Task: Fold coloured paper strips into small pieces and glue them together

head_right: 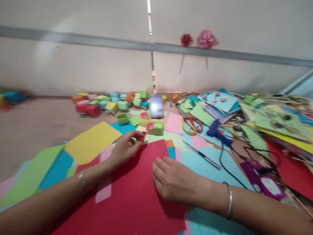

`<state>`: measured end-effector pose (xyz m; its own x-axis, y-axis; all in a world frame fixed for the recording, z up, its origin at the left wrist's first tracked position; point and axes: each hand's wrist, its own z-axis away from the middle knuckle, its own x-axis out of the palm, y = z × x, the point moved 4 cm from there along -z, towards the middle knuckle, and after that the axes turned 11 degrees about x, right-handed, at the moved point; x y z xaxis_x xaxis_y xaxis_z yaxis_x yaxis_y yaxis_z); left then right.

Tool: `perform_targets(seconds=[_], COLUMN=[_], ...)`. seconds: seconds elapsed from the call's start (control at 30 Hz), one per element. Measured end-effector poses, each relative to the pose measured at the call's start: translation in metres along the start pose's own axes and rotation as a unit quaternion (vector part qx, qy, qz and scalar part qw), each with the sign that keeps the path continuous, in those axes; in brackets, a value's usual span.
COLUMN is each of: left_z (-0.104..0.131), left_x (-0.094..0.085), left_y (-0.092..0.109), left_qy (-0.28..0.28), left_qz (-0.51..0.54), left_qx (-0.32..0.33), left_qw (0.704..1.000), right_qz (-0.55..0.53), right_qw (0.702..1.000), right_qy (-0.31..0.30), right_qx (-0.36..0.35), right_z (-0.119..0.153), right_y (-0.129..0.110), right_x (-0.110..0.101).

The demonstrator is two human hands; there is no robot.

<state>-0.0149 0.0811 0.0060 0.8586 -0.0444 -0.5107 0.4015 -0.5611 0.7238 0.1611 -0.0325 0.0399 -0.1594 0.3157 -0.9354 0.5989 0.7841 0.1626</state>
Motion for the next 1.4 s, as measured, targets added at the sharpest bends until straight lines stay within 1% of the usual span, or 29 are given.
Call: perform_targets(seconds=[0.03,0.1,0.2,0.3,0.37,0.43,0.5,0.57,0.6,0.67,0.73,0.8,0.9,0.97,1.0,1.13,1.2,1.27,1.4], left_z=[0.0,0.001,0.002,0.004,0.009,0.017,0.029,0.042,0.048,0.057,0.059,0.057,0.051,0.05,0.05,0.051,0.05,0.05,0.047], left_x=[0.001,0.002,-0.002,-0.006,-0.005,-0.001,0.007,0.016,0.02,0.029,0.034,0.035,0.034,0.033,0.032,0.029,0.028,0.029,0.03], left_y=[0.0,-0.003,-0.005,0.004,0.016,0.029,0.041,0.05,0.053,0.055,0.054,0.054,0.053,0.05,0.049,0.04,0.038,0.038,0.04], left_qy=[-0.008,-0.008,0.021,0.037,0.02,-0.023,-0.086,-0.141,-0.169,-0.232,-0.284,-0.32,-0.344,-0.343,-0.336,-0.282,-0.273,-0.287,-0.337], left_qz=[-0.02,-0.06,-0.118,-0.147,-0.148,-0.142,-0.138,-0.14,-0.162,-0.267,-0.323,-0.326,-0.307,-0.291,-0.282,-0.253,-0.249,-0.249,-0.242], left_qx=[0.016,0.04,0.063,0.096,0.128,0.164,0.2,0.224,0.226,0.229,0.22,0.204,0.194,0.198,0.199,0.197,0.192,0.179,0.14], left_qw=[1.0,0.997,0.991,0.984,0.98,0.976,0.966,0.954,0.946,0.907,0.876,0.866,0.866,0.871,0.876,0.904,0.909,0.908,0.899], right_qz=[0.027,0.064,0.066,0.044,0.046,0.057,0.061,0.041,0.024,-0.015,-0.036,-0.045,-0.087,-0.116,-0.129,-0.183,-0.195,-0.19,-0.169], right_qw=[0.999,0.996,0.996,0.998,0.998,0.998,0.997,0.996,0.995,0.995,0.992,0.986,0.963,0.946,0.939,0.91,0.902,0.899,0.891], right_qy=[0.022,0.042,0.038,0.038,0.031,0.001,-0.034,-0.063,-0.069,-0.067,-0.052,-0.057,-0.129,-0.174,-0.186,-0.205,-0.211,-0.224,-0.254], right_qx=[-0.022,-0.037,-0.037,-0.026,-0.015,0.003,0.028,0.053,0.061,0.077,0.109,0.152,0.218,0.247,0.259,0.31,0.321,0.325,0.336], right_z=[-0.007,-0.016,-0.024,-0.024,-0.021,-0.016,-0.01,-0.003,0.0,0.005,0.008,0.009,0.01,0.01,0.01,0.009,0.007,0.006,0.006], right_y=[-0.008,-0.014,-0.009,-0.003,-0.002,-0.002,-0.003,-0.001,0.0,0.005,0.015,0.027,0.041,0.046,0.047,0.051,0.051,0.051,0.052], right_x=[0.007,0.024,0.045,0.049,0.046,0.042,0.038,0.035,0.034,0.031,0.029,0.028,0.032,0.033,0.033,0.03,0.027,0.025,0.024])
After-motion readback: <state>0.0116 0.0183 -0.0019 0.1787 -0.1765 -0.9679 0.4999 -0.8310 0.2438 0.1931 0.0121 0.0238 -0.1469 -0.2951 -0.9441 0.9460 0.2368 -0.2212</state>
